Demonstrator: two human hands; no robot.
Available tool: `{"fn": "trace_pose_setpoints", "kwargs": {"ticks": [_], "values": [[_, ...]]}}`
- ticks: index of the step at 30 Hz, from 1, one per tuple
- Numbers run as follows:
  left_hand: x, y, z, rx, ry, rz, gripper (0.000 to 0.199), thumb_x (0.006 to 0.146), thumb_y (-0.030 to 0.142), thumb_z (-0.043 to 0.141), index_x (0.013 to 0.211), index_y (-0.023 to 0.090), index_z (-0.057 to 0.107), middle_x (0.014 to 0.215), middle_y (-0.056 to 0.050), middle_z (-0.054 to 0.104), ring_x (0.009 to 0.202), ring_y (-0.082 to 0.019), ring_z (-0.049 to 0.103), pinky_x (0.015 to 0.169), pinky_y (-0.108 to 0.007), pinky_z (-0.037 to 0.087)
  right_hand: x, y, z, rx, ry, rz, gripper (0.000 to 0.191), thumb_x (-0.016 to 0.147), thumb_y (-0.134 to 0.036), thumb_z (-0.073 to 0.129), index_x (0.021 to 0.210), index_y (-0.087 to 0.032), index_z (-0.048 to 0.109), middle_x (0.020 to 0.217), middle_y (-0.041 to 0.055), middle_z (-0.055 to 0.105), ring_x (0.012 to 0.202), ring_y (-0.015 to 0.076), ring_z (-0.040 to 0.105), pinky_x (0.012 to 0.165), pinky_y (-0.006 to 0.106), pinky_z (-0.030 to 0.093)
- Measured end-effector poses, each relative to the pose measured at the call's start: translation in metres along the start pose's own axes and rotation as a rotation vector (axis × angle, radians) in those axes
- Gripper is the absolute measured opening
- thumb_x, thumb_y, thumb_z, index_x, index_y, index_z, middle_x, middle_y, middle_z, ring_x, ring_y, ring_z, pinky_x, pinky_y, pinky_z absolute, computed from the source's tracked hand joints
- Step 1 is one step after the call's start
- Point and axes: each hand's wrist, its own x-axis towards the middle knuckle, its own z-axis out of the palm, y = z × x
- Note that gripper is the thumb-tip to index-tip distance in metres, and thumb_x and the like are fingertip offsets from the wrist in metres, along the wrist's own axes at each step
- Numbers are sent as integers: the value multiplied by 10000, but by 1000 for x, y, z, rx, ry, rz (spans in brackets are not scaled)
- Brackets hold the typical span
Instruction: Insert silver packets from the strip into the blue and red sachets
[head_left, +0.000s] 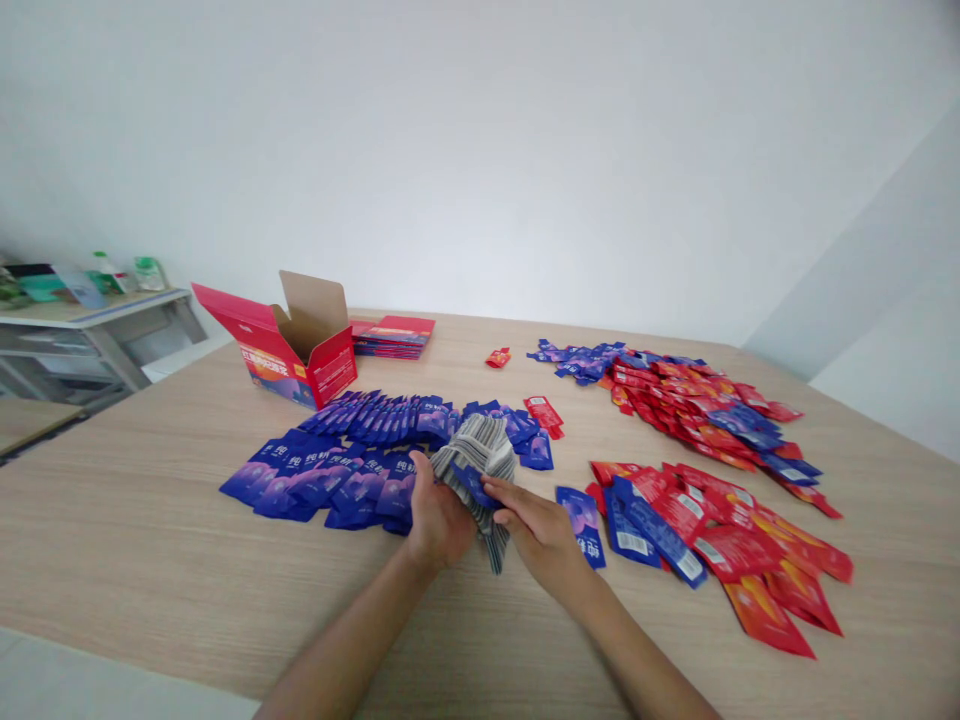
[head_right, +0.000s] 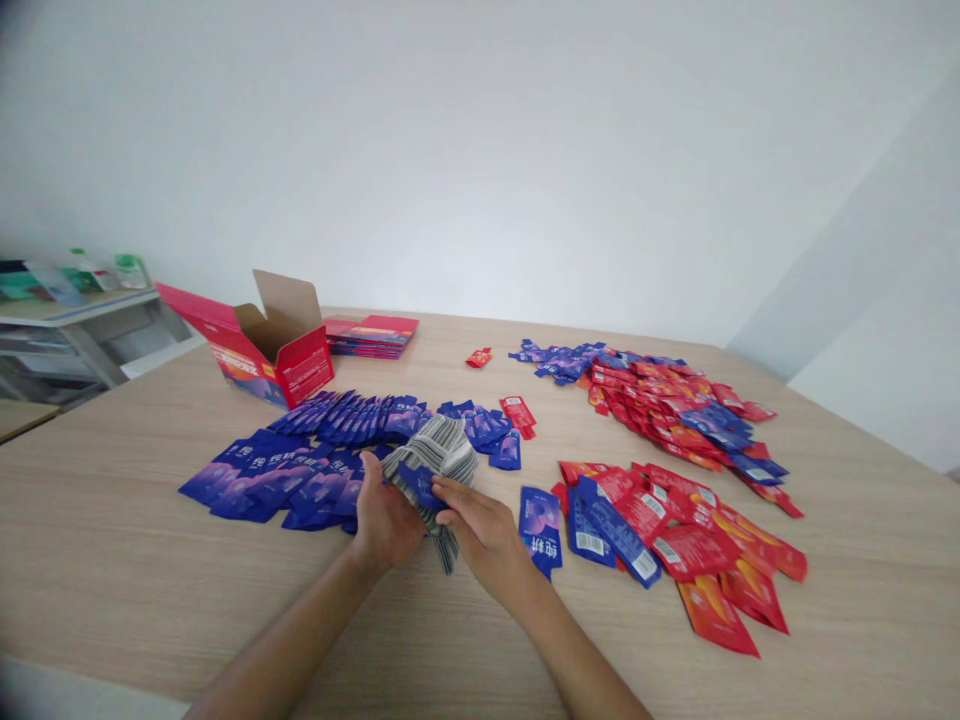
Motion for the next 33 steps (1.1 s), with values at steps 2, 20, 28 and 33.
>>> {"fn": "trace_pose_setpoints", "kwargs": {"ticks": [2,20,28,33], "values": [[-1,4,3,10,4,15,834,957,697,196,1075,81,745,1015,-181,759,1061,-324,698,973,-490,524,0,-1,-1,-3,4,-17,352,1023,-321,534,1365,-315,618,1289,29,677,1147,193,686,991,330,598],[4,-18,-28,0,-141,-183,766,913,756,325,1196,163,719,1201,-129,730,1305,-307,561,1128,-453,395,-4,-5,8,-205,-13,37,365,1010,-365,537,1365,-283,555,1501,77,494,1454,281,386,1224,651,203],[6,1,-12,-38,-266,-220,1013,839,863,207,1366,91,599,1396,-215,600,1390,-384,457,1151,-563,321,-3,7,5,-414,196,68,284,955,-428,613,1158,-229,594,1441,125,520,1419,328,399,1167,659,237],[2,-14,-12,-14,-253,-290,990,879,816,111,1414,116,563,1377,-189,622,1360,-344,501,1179,-515,292,-2,11,5,-395,305,77,299,926,-446,650,1131,-240,581,1205,100,630,1208,294,554,1085,575,373]]}}
